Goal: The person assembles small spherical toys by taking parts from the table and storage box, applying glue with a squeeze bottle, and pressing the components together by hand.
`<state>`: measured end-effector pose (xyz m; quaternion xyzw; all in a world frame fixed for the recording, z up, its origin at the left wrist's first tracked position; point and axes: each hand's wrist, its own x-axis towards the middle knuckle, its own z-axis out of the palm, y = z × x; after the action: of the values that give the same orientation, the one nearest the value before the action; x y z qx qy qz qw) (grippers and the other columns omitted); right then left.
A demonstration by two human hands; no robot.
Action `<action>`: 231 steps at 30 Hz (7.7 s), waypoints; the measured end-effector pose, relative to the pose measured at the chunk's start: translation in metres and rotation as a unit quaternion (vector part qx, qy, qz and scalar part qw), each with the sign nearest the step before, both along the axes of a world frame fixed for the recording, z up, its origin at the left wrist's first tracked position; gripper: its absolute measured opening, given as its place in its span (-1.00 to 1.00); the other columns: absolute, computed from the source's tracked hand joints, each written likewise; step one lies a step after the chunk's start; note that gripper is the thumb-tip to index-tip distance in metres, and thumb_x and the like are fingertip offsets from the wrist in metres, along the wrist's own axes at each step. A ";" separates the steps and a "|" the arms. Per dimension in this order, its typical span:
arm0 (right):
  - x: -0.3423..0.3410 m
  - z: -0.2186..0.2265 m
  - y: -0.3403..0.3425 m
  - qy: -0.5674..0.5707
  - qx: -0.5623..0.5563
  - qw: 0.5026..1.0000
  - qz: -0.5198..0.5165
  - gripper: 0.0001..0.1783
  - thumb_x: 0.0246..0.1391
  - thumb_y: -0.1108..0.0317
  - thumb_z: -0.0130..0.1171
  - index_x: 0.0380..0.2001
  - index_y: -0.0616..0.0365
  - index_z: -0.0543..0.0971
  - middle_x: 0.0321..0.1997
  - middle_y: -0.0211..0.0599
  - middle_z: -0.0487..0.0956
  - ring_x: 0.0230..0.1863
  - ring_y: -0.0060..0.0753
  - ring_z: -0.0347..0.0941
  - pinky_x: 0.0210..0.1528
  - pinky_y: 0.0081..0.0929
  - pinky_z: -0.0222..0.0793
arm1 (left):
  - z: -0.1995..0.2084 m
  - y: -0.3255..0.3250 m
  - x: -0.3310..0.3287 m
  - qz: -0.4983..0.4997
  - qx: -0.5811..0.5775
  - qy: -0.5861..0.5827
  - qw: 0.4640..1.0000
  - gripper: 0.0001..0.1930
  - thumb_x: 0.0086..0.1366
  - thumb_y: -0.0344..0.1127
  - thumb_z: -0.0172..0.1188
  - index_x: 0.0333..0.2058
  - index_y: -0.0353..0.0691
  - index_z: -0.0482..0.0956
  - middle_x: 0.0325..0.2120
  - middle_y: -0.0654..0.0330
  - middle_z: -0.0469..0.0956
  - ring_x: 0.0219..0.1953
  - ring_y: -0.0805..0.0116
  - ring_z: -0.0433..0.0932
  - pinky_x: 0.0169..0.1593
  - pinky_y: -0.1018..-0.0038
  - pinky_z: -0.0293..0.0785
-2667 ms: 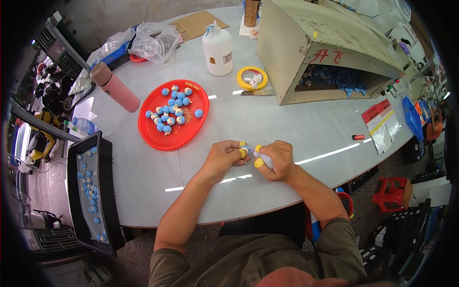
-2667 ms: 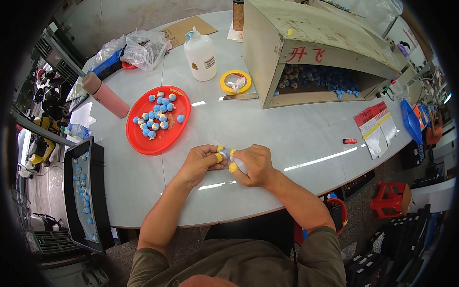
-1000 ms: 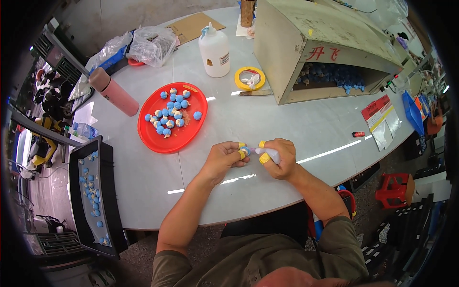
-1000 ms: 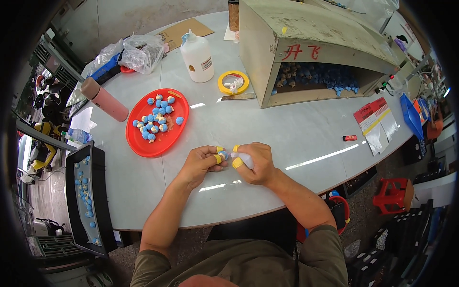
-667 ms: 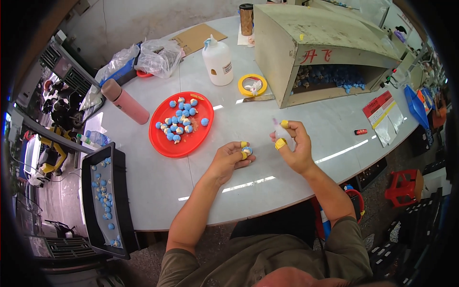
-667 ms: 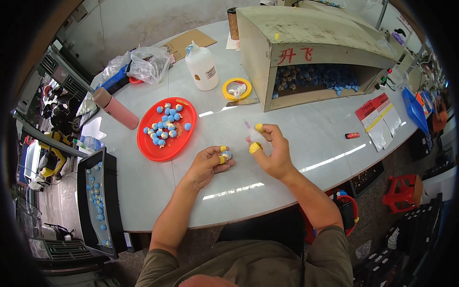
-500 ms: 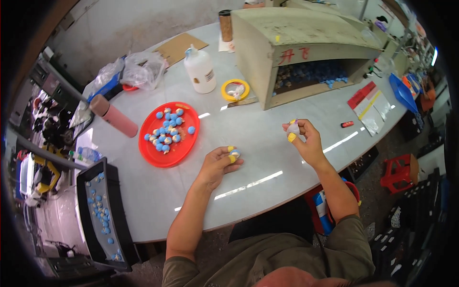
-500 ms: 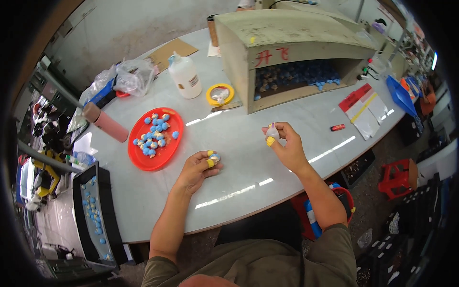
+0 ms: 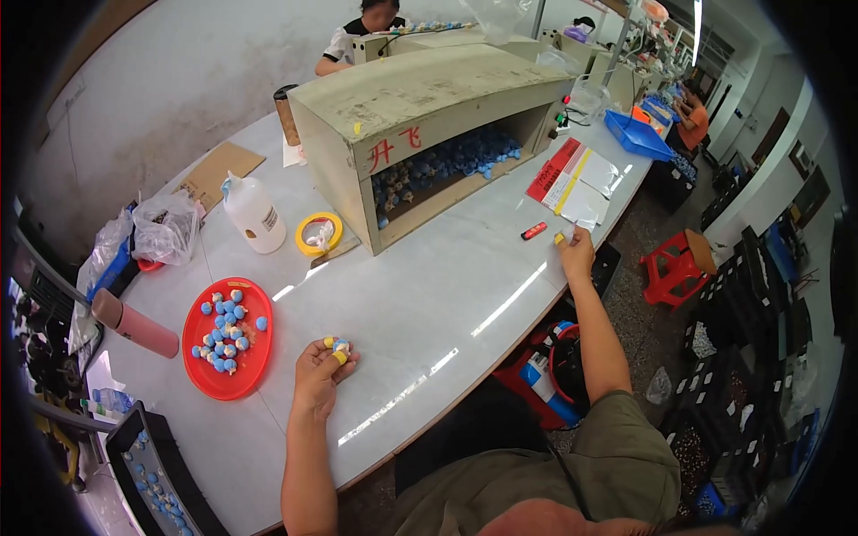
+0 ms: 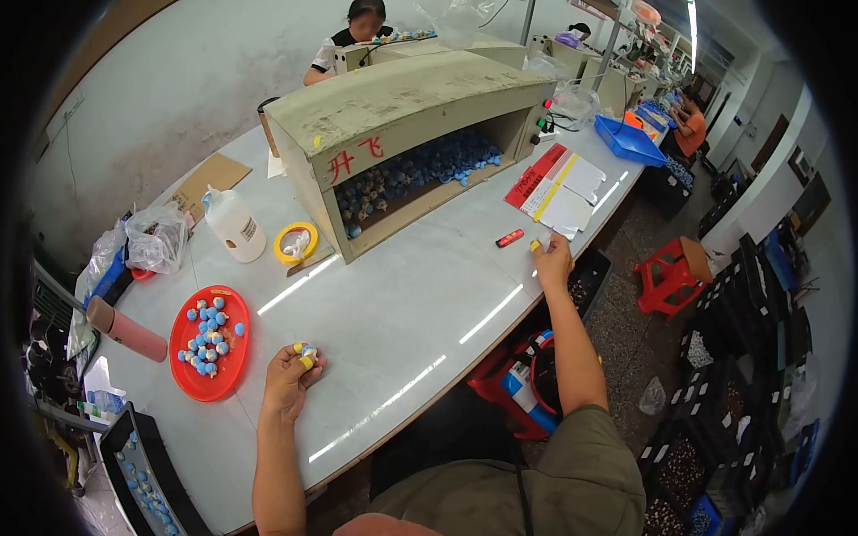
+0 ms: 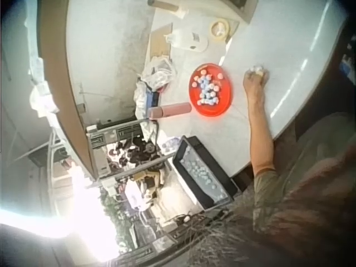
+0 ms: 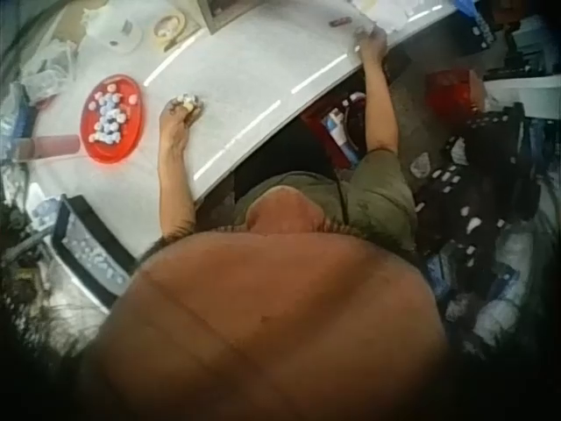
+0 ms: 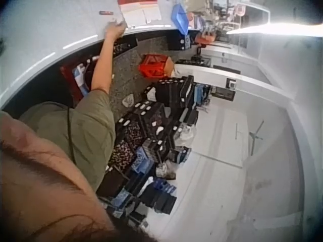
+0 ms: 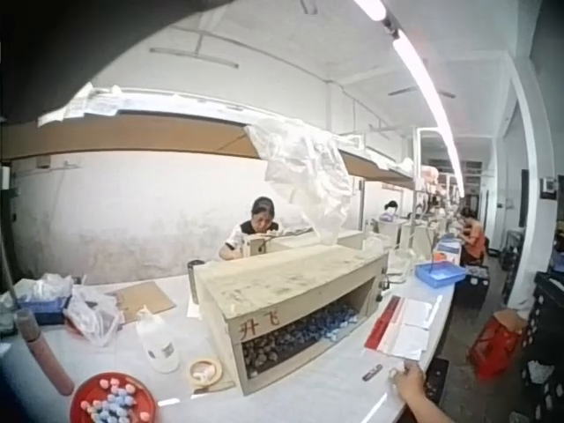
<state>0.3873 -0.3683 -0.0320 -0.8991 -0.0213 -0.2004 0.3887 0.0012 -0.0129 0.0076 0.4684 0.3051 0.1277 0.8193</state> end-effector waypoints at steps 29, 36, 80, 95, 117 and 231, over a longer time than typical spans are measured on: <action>-0.123 0.040 0.249 0.046 0.172 0.842 0.510 -0.71 -0.05 0.54 0.25 -0.19 0.17 0.56 -0.27 -0.40 0.57 -0.34 -0.61 0.43 -0.41 -0.66 0.30 | -0.007 -0.002 -0.004 0.091 -0.007 -0.005 0.996 -0.72 0.24 -0.47 0.19 -0.11 -0.33 0.36 -0.22 0.11 0.55 -0.18 0.30 0.59 -0.13 0.51 0.55; -0.246 0.026 0.263 0.137 0.186 0.774 0.590 -0.70 -0.01 0.50 0.24 -0.15 0.19 0.54 -0.20 -0.37 0.59 -0.25 -0.60 0.45 -0.33 -0.63 0.33 | -0.012 -0.005 0.009 0.124 -0.005 -0.070 0.990 -0.69 0.26 -0.40 0.22 -0.11 -0.38 0.34 -0.19 0.06 0.53 -0.19 0.35 0.58 -0.13 0.53 0.54; -0.243 0.025 0.259 0.083 0.195 0.731 0.648 -0.78 0.00 0.57 0.22 -0.23 0.19 0.54 -0.15 -0.33 0.56 -0.16 -0.47 0.45 -0.17 -0.54 0.33 | -0.027 -0.005 0.003 0.076 -0.067 -0.149 0.984 -0.75 0.33 -0.42 0.10 -0.03 -0.30 0.40 -0.12 0.16 0.50 -0.05 0.41 0.51 0.08 0.45 0.49; -0.244 0.027 0.260 0.037 0.189 0.730 0.655 -0.76 -0.07 0.66 0.22 -0.27 0.23 0.53 -0.17 -0.23 0.57 -0.18 -0.37 0.49 -0.08 -0.49 0.40 | -0.024 -0.005 0.001 0.075 -0.064 -0.156 0.983 -0.75 0.32 -0.42 0.11 -0.04 -0.31 0.41 -0.10 0.16 0.48 -0.04 0.39 0.50 0.08 0.42 0.49; -0.241 0.025 0.259 0.235 0.177 0.723 0.625 -0.78 0.07 0.35 0.28 -0.29 0.24 0.52 -0.35 -0.45 0.45 -0.42 -0.67 0.31 -0.36 -0.66 0.30 | -0.016 -0.003 0.001 0.045 -0.084 -0.095 0.991 -0.76 0.37 -0.26 0.08 -0.11 -0.30 0.40 -0.20 0.16 0.54 -0.19 0.37 0.58 -0.14 0.48 0.56; -0.230 0.037 0.260 0.357 0.150 0.637 0.666 -0.92 0.12 0.60 -0.01 -0.30 0.24 0.40 -0.46 -0.40 0.47 -0.54 -0.69 0.33 -0.51 -0.65 0.28 | -0.024 0.001 0.004 0.052 0.137 -0.072 0.987 -0.82 0.27 -0.52 0.11 -0.20 -0.53 0.47 -0.22 0.00 0.55 -0.21 0.24 0.63 -0.10 0.49 0.61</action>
<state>0.1571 -0.1086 0.0053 -0.5719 -0.4433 0.4494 0.5238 0.0047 -0.0116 -0.0161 0.5495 0.2489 0.2439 0.7593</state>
